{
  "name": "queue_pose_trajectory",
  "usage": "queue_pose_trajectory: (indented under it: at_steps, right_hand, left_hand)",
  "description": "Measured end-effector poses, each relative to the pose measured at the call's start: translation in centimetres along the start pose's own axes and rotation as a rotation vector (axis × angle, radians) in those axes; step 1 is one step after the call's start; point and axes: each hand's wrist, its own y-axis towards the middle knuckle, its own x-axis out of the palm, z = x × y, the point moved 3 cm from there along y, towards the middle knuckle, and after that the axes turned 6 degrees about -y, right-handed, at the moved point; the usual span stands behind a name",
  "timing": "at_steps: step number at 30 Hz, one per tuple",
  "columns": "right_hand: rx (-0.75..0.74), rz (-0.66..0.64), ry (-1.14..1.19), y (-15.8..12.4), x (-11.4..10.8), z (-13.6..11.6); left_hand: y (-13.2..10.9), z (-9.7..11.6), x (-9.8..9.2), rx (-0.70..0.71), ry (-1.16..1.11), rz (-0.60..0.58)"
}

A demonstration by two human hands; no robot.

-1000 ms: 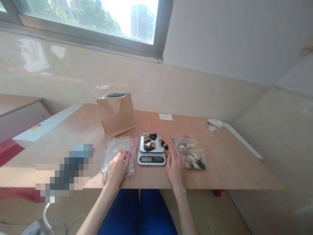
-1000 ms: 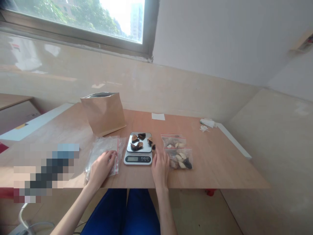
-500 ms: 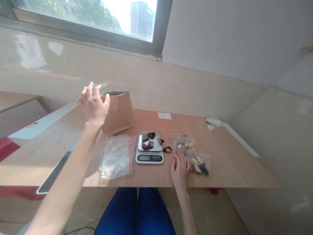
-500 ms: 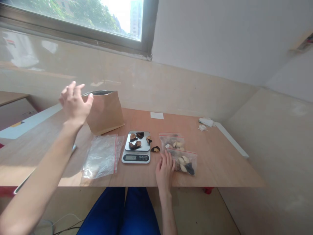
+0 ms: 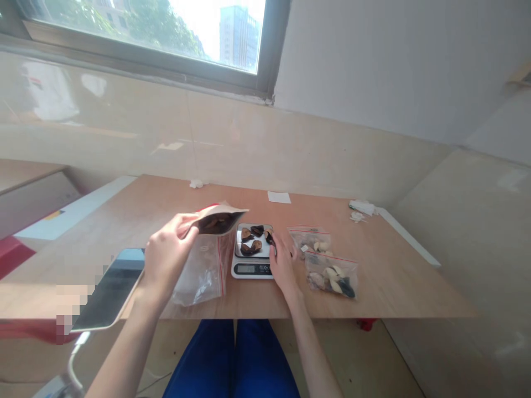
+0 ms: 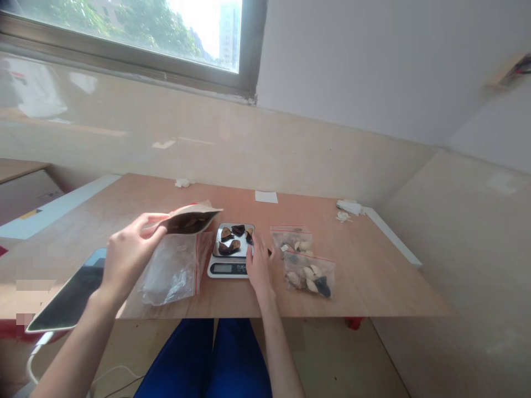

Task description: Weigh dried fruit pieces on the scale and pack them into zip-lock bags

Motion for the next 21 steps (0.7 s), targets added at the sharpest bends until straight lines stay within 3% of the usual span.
queue_pose_trajectory:
  at_steps: [2, 6, 8, 10, 14, 18, 21]
  right_hand:
    - [0.028, 0.046, 0.079, -0.1, -0.6, -0.8]
    - [-0.005, 0.129, 0.419, -1.9, -4.4, -4.3]
    - [-0.160, 0.009, 0.573, -2.7, -6.0, -7.3]
    - [-0.319, -0.175, 0.585, -3.0, -6.5, -10.3]
    - [-0.319, -0.384, 0.399, -1.3, -3.5, -14.0]
    - [-0.345, -0.498, 0.157, 1.9, 1.6, -16.4]
    - [-0.267, -0.565, 0.069, 3.3, 4.5, -17.6]
  left_hand:
    - [-0.8, -0.7, 0.2, -0.007, -0.070, -0.033]
    - [-1.8, -1.8, 0.3, -0.025, -0.119, -0.032]
    - [-2.5, -2.1, 0.4, -0.003, -0.099, -0.032]
    - [-3.5, -2.3, 0.6, 0.080, -0.072, -0.007]
    - [-5.5, -2.8, 0.9, 0.269, -0.057, 0.099]
    - [-6.4, -3.2, 1.1, 0.309, -0.065, 0.133]
    - [-6.4, -3.1, 1.1, 0.314, -0.072, 0.167]
